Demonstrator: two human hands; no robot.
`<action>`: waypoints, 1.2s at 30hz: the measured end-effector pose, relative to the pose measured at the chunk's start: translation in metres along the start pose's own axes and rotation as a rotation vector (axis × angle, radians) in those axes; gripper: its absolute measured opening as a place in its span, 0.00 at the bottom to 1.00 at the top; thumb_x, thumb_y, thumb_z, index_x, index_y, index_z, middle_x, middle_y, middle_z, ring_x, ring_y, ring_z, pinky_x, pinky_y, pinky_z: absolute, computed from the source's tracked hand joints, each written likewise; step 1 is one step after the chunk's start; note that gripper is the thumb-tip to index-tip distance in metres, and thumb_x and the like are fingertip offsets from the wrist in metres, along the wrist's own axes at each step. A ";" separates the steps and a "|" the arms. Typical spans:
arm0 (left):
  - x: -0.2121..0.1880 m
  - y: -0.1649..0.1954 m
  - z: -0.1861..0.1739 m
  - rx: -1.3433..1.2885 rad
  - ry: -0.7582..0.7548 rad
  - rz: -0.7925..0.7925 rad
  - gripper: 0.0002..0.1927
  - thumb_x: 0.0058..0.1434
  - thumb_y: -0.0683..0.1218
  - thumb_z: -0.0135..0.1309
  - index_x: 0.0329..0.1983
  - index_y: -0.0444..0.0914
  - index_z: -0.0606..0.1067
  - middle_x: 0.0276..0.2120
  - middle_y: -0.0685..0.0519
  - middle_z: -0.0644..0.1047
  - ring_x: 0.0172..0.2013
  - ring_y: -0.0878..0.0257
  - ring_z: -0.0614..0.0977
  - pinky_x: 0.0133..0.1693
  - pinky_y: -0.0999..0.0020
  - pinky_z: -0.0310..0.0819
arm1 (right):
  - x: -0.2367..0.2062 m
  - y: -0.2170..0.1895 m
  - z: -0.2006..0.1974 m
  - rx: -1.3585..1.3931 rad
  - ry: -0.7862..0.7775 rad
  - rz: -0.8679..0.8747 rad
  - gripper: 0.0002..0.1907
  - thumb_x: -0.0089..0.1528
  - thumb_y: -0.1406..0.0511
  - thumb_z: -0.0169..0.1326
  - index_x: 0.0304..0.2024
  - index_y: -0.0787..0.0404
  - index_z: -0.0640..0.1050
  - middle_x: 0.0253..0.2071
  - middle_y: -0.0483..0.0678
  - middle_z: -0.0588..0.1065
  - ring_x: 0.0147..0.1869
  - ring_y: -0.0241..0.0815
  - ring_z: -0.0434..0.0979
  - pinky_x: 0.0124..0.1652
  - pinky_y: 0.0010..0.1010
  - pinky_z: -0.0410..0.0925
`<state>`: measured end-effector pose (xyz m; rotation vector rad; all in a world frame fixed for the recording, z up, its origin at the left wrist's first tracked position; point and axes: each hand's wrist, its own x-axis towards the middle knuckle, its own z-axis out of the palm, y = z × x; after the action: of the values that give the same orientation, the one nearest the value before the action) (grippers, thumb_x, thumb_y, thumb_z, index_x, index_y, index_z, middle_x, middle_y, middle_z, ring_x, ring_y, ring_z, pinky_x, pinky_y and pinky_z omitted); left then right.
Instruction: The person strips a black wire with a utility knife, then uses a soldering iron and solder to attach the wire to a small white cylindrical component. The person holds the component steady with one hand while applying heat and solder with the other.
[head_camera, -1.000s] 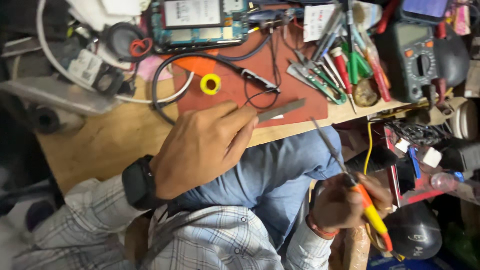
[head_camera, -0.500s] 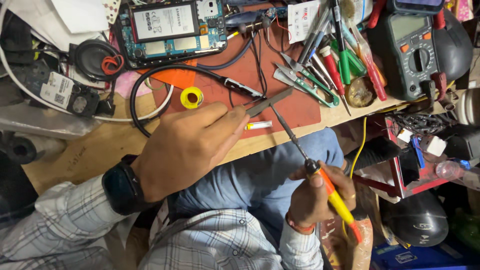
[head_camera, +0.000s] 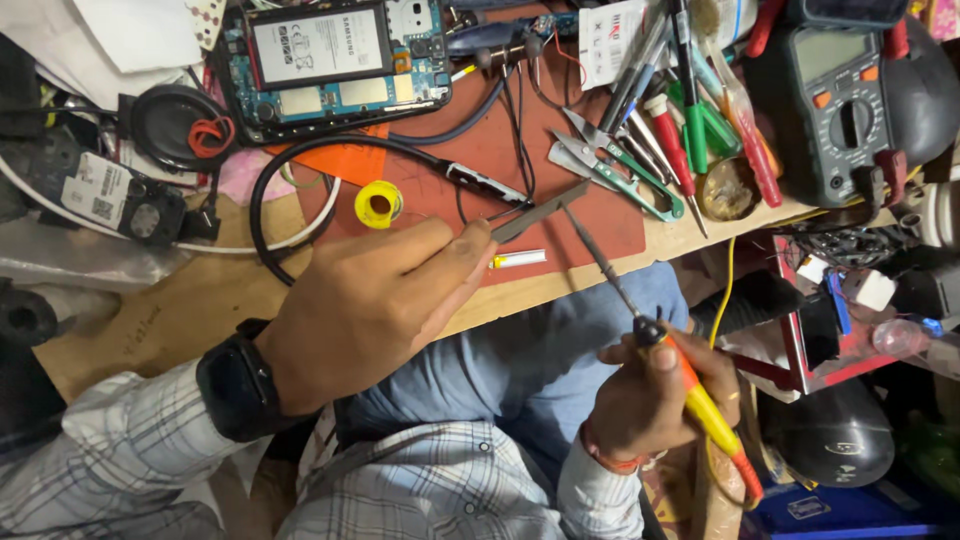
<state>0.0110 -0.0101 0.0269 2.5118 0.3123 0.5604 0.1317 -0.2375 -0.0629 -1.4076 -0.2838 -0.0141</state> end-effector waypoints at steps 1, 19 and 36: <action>0.001 -0.001 0.001 0.008 0.000 0.015 0.13 0.66 0.42 0.60 0.52 0.33 0.77 0.30 0.51 0.73 0.29 0.58 0.78 0.29 0.64 0.71 | 0.000 -0.001 0.000 -0.004 -0.027 -0.026 0.14 0.68 0.65 0.58 0.47 0.71 0.72 0.31 0.58 0.74 0.23 0.44 0.74 0.25 0.29 0.70; -0.006 0.005 0.002 0.171 -0.043 0.140 0.18 0.64 0.39 0.54 0.56 0.27 0.74 0.32 0.53 0.72 0.29 0.64 0.78 0.29 0.69 0.70 | -0.010 0.000 -0.009 0.088 -0.006 0.095 0.11 0.67 0.64 0.56 0.44 0.68 0.72 0.30 0.56 0.74 0.21 0.41 0.72 0.22 0.26 0.68; -0.010 0.007 0.009 0.187 -0.009 0.120 0.17 0.64 0.39 0.55 0.55 0.29 0.76 0.28 0.54 0.70 0.24 0.64 0.75 0.26 0.69 0.68 | -0.001 0.010 -0.002 0.073 0.080 0.108 0.12 0.67 0.66 0.58 0.45 0.69 0.71 0.32 0.55 0.73 0.25 0.43 0.75 0.28 0.34 0.73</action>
<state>0.0071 -0.0236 0.0205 2.7271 0.2202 0.5911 0.1325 -0.2377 -0.0728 -1.3446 -0.1400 0.0284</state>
